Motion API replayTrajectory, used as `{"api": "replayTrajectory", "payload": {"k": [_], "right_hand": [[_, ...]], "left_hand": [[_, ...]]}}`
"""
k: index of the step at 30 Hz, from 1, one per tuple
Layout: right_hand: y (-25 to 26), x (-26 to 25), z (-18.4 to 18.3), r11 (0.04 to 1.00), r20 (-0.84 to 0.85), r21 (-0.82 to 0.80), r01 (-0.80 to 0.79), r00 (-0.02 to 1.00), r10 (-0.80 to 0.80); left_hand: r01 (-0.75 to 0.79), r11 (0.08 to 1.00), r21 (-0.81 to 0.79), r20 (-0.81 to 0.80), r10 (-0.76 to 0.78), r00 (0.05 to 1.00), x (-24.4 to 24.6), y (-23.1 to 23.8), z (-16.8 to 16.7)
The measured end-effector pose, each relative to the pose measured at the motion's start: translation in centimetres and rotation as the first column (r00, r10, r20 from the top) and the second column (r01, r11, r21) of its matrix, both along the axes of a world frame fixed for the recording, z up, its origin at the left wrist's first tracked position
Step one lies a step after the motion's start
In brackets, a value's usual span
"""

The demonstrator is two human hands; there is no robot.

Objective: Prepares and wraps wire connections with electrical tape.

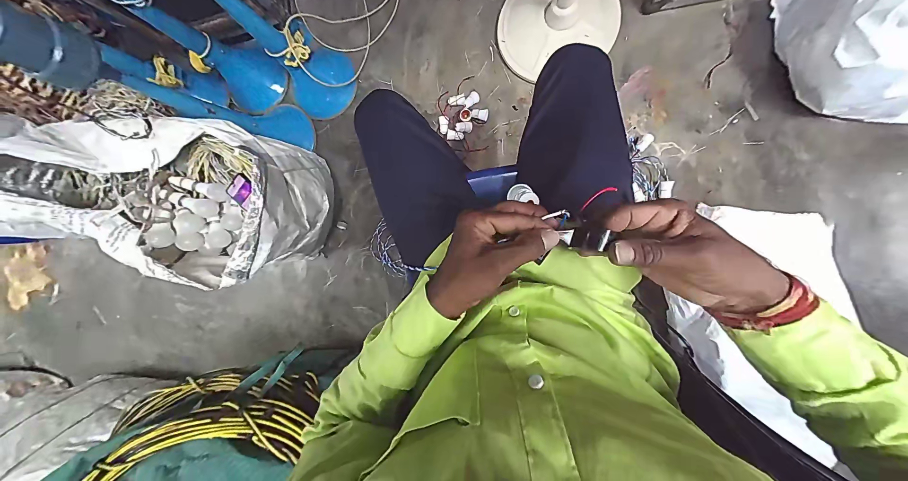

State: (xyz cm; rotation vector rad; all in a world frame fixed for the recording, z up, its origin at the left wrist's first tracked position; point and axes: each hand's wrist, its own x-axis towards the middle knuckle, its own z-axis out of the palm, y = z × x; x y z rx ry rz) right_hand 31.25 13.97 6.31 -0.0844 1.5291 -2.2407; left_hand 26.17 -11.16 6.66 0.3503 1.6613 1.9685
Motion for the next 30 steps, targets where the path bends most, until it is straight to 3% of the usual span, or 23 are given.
{"api": "replayTrajectory", "payload": {"k": [6,9,13,24,27,30], "right_hand": [[-0.6,0.5,0.5,0.976,-0.074,0.019,0.219,0.973,-0.217],[-1.3,1.4,0.6,0.956,-0.135,0.132,0.263,0.96,-0.246],[-2.6,2.1,0.5,0.937,-0.091,0.223,0.27,0.963,-0.255],[-3.6,2.5,-0.1,0.962,0.073,0.09,0.257,0.962,-0.264],[-3.8,2.9,-0.5,0.962,0.144,0.014,0.273,0.951,-0.272],[-3.9,3.2,-0.6,0.959,0.198,-0.052,0.278,0.944,-0.262]], "left_hand": [[0.086,0.996,0.004,0.013,-0.086,0.996,-0.8,-1.2,-0.2],[0.055,0.998,-0.044,0.016,-0.054,0.998,-0.7,-1.1,-0.6],[0.021,0.997,-0.075,-0.001,-0.021,1.0,-0.3,-0.8,-0.9],[-0.102,0.965,-0.241,-0.281,0.032,0.959,0.5,-0.7,-0.8],[0.021,0.973,-0.23,-0.083,-0.041,0.996,0.4,-1.0,-0.8],[0.125,0.987,-0.1,0.193,-0.105,0.976,0.5,-1.5,-2.4]]}}
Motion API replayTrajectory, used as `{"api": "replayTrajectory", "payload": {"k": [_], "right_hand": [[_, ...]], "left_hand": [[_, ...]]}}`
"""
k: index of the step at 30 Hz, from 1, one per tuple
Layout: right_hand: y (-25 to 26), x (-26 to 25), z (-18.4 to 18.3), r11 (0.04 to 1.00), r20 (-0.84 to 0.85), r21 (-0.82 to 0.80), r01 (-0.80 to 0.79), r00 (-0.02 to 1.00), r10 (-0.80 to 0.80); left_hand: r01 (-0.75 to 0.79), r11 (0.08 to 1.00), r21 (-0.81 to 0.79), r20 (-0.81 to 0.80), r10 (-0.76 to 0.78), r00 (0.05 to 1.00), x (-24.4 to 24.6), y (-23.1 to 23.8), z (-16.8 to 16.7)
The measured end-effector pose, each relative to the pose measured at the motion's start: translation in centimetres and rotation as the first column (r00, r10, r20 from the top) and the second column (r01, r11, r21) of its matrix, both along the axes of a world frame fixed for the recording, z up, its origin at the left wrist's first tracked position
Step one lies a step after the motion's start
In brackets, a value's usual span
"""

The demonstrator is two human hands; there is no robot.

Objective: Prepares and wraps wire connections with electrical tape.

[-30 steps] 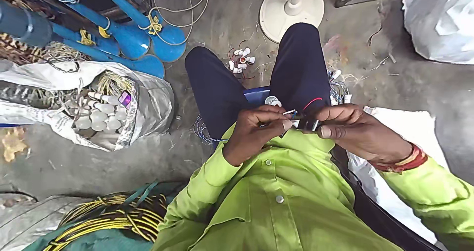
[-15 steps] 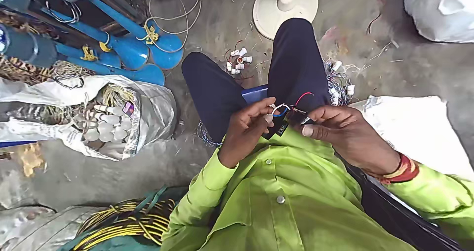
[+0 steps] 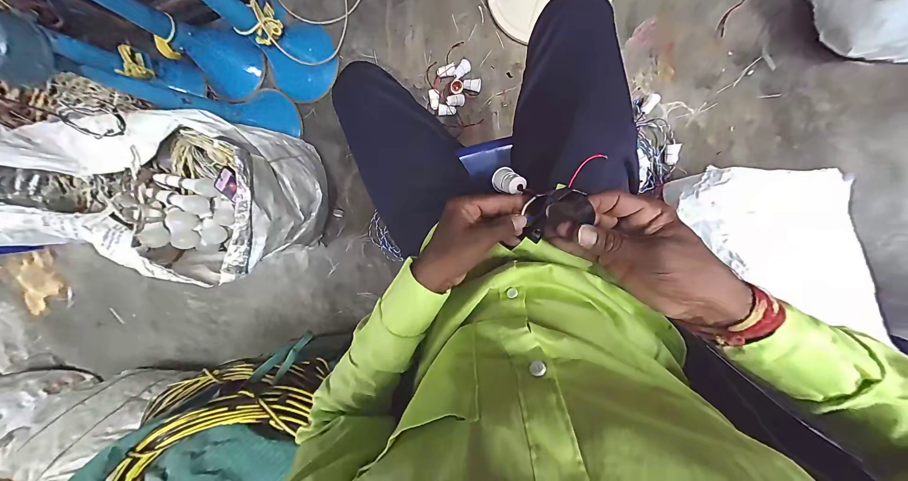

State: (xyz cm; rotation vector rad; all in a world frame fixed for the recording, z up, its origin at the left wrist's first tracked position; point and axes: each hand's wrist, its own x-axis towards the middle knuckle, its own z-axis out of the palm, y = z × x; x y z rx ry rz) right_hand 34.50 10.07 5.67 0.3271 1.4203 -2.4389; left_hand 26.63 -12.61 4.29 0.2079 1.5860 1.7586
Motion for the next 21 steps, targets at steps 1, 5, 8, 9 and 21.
{"api": "replayTrajectory", "payload": {"k": [1,5,8,9,21], "right_hand": [[0.0,0.1,-0.1,1.0,0.008,-0.028,0.002,1.0,-0.002],[0.2,0.4,0.1,0.998,0.045,-0.062,-0.011,0.999,0.014],[0.0,0.5,0.3,0.997,0.074,0.075,-0.027,0.997,0.021],[-0.1,0.5,0.2,0.99,0.091,0.136,-0.043,0.995,0.03],[-2.0,-0.4,0.4,0.983,0.243,0.179,0.036,0.967,-0.079]], "left_hand": [[0.017,1.0,0.02,0.062,-0.018,0.998,0.0,-0.1,-0.5],[0.052,0.997,0.064,0.195,-0.064,0.979,-0.4,-0.2,-1.5],[0.018,0.996,0.086,0.222,-0.037,0.974,-0.5,0.1,-1.2],[0.004,0.996,0.087,0.229,-0.024,0.973,-0.5,0.1,-1.1],[-0.056,0.978,0.201,0.234,0.008,0.972,0.5,1.4,0.6]]}}
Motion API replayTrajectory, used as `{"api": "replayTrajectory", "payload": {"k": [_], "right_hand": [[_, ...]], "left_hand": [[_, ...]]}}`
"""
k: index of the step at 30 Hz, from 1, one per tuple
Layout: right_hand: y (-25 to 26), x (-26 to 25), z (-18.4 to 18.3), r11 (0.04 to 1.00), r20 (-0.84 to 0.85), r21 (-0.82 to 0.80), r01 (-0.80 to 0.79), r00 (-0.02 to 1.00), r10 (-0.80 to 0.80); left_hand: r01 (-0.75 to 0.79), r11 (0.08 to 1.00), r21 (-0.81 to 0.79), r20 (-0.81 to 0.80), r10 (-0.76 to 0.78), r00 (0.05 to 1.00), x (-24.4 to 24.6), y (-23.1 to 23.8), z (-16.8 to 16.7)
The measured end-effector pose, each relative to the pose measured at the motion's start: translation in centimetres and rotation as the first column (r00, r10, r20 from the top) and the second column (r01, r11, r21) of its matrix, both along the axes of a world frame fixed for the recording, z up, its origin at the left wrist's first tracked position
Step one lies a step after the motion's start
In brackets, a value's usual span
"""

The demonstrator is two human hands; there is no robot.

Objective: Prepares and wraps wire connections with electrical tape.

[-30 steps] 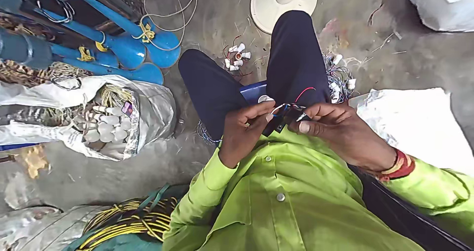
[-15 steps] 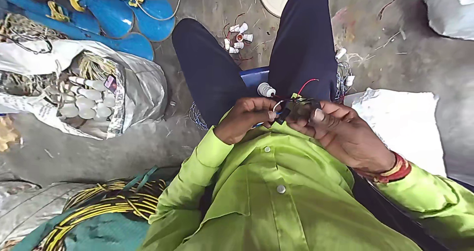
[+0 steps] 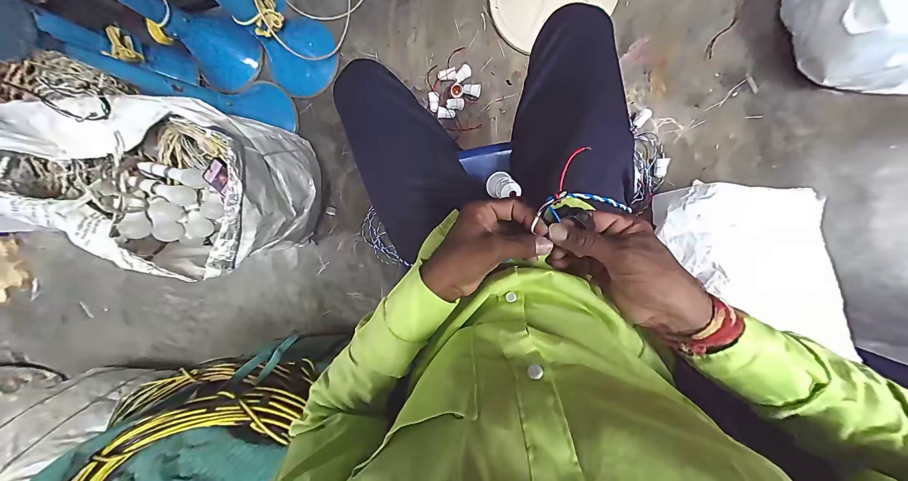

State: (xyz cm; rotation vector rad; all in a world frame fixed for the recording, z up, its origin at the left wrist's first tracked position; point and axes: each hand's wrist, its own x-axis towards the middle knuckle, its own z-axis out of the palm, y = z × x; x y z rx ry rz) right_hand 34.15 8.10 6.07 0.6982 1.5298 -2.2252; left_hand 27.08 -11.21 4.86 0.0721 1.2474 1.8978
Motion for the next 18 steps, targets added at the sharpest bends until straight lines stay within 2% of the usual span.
{"api": "replayTrajectory", "payload": {"k": [3,6,13,18], "right_hand": [[0.3,0.1,-0.2,1.0,-0.026,0.016,0.024,0.999,-0.024],[0.6,-0.1,-0.2,0.999,-0.028,0.026,0.039,0.999,-0.039],[2.4,-0.8,0.1,0.998,-0.006,-0.042,0.052,0.999,-0.052],[4.8,-1.1,0.5,0.998,0.03,-0.04,-0.056,0.998,0.058]], "left_hand": [[0.009,0.999,0.035,-0.001,-0.009,1.0,-0.2,-0.2,0.1],[-0.018,1.0,-0.009,-0.037,0.018,0.999,-0.8,-0.3,0.8],[-0.086,0.996,0.008,0.077,0.086,0.993,-2.4,-1.0,3.1],[-0.081,0.994,0.067,0.145,0.071,0.987,-2.7,-1.1,3.0]]}}
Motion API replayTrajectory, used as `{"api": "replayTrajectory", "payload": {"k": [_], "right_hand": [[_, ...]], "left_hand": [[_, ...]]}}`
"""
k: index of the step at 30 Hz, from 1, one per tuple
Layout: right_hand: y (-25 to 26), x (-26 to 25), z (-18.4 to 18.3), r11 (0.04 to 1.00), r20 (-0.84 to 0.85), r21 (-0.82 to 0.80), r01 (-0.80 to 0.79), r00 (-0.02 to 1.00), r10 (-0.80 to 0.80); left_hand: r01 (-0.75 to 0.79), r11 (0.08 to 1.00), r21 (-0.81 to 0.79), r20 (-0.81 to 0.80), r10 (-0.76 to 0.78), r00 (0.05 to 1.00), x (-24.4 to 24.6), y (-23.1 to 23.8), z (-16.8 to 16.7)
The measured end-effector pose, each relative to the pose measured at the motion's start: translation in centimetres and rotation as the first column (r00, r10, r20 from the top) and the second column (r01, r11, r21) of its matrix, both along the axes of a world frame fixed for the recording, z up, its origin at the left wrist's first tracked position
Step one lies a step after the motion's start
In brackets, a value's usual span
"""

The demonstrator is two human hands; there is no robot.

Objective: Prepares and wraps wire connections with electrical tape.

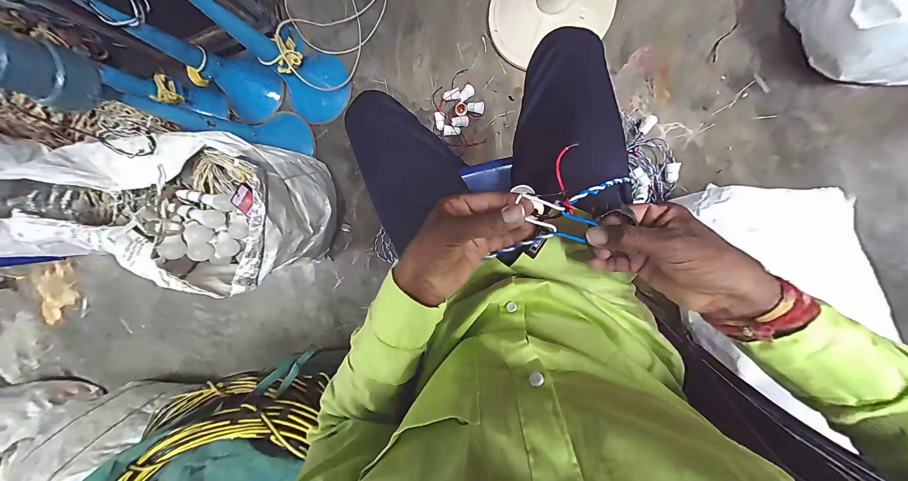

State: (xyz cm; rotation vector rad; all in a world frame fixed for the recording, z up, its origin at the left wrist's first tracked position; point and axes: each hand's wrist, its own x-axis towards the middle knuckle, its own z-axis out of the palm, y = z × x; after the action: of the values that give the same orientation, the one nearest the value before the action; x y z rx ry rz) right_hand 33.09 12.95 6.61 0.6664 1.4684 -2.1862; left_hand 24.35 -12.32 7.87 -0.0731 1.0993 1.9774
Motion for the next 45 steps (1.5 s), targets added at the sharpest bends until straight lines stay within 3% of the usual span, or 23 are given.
{"api": "replayTrajectory", "payload": {"k": [4,11,17,24,33,45], "right_hand": [[0.7,0.0,-0.2,1.0,0.007,0.009,0.013,1.0,-0.013],[-0.9,0.6,-0.9,0.982,-0.206,0.187,0.024,0.978,0.016],[-0.4,1.1,-0.4,0.982,-0.387,0.187,-0.039,0.916,0.11],[-1.4,1.1,-0.2,0.961,-0.384,0.229,-0.155,0.893,0.235],[-1.2,0.8,-0.4,0.829,-0.311,0.48,-0.288,0.828,0.467],[-0.5,1.0,-0.9,0.774,-0.346,0.531,-0.344,0.746,0.569]], "left_hand": [[0.031,0.999,0.022,-0.121,-0.028,0.992,1.1,1.2,-1.3],[-0.171,0.959,-0.224,-0.525,0.029,0.85,1.5,1.6,-2.1],[-0.194,0.929,-0.316,-0.652,-0.064,0.755,1.7,1.6,-2.6],[-0.181,0.932,-0.315,-0.657,-0.076,0.75,2.2,1.7,-2.1],[-0.052,0.923,-0.381,-0.708,-0.254,0.659,2.4,1.3,-1.8],[0.147,0.902,-0.407,-0.528,-0.363,0.768,2.4,0.8,-1.4]]}}
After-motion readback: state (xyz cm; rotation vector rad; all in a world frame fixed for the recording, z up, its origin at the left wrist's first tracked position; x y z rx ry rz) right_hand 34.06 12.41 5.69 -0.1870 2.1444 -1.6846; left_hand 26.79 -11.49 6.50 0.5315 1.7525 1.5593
